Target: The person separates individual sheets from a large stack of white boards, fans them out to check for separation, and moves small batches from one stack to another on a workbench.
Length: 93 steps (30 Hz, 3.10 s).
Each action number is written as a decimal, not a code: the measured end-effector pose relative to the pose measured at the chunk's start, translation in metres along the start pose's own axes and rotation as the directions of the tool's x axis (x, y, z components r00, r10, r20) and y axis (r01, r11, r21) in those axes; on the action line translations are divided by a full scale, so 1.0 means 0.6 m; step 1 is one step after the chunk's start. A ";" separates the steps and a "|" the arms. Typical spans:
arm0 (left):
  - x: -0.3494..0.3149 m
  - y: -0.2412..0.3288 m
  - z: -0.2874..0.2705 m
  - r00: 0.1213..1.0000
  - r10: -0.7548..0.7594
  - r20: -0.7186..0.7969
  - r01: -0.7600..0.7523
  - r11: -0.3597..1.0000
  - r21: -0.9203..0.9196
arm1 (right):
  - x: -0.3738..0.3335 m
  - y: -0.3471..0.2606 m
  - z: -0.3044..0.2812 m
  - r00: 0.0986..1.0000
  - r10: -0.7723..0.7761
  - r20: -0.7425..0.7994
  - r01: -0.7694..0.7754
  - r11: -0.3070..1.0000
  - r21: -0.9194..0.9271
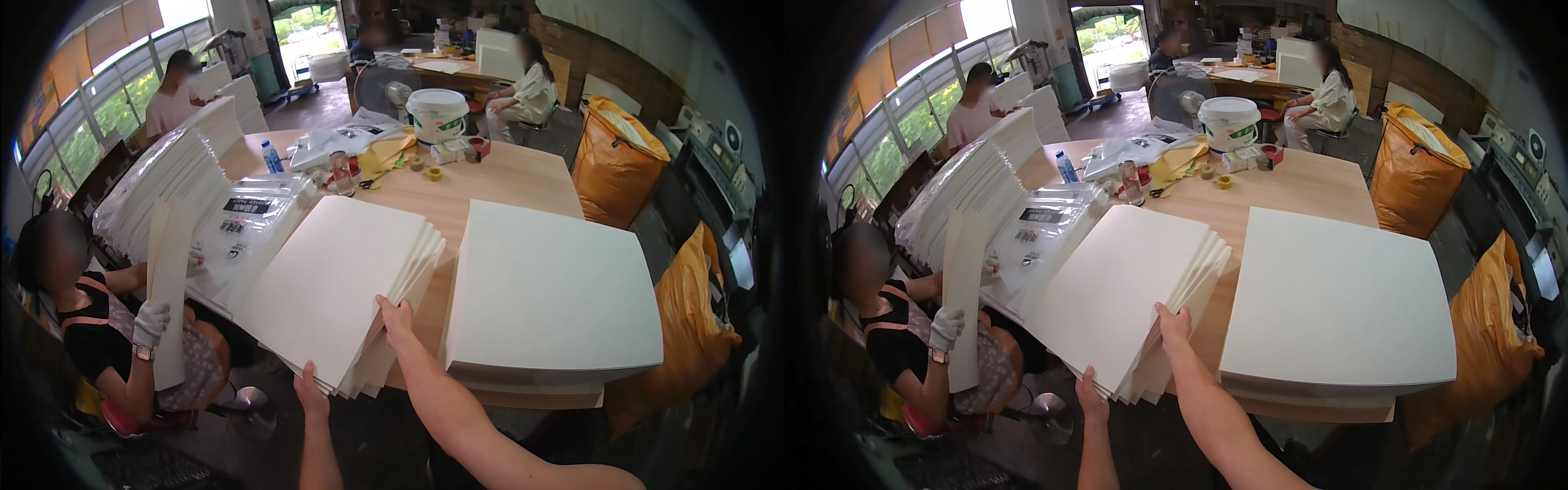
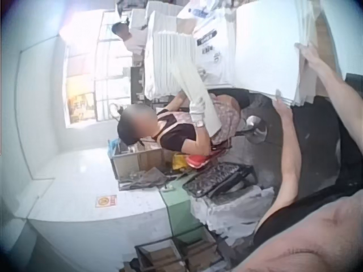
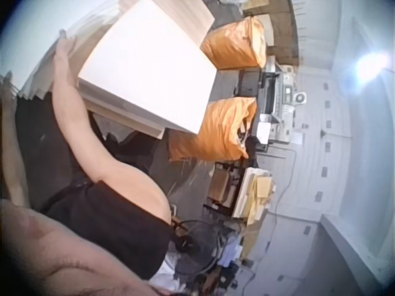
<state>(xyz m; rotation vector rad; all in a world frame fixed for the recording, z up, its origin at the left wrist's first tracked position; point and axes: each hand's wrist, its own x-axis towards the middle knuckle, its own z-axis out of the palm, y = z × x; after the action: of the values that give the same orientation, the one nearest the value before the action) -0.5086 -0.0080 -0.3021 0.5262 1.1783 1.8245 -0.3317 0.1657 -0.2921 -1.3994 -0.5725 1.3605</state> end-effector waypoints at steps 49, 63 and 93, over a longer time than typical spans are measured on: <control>-0.217 -0.086 0.427 0.860 0.399 0.318 -0.464 0.871 0.164 | -0.362 0.316 -1.208 0.853 0.321 -0.412 -0.522 0.558 -0.645; -0.218 -0.075 0.413 0.862 0.330 0.384 -0.419 0.891 0.176 | -0.341 -0.188 -1.149 0.771 -0.517 -0.373 0.435 0.854 -0.284; -0.210 -0.076 0.479 0.928 0.373 -0.006 -0.357 0.892 0.277 | -0.242 -0.308 -0.930 0.443 -0.657 -0.609 0.693 0.682 -0.232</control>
<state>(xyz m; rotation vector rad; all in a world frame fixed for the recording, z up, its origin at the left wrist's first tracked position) -0.2135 0.0400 -0.1963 0.9087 1.4591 2.0124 0.2048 -0.0920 -0.1799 -1.2692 -0.5180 0.1670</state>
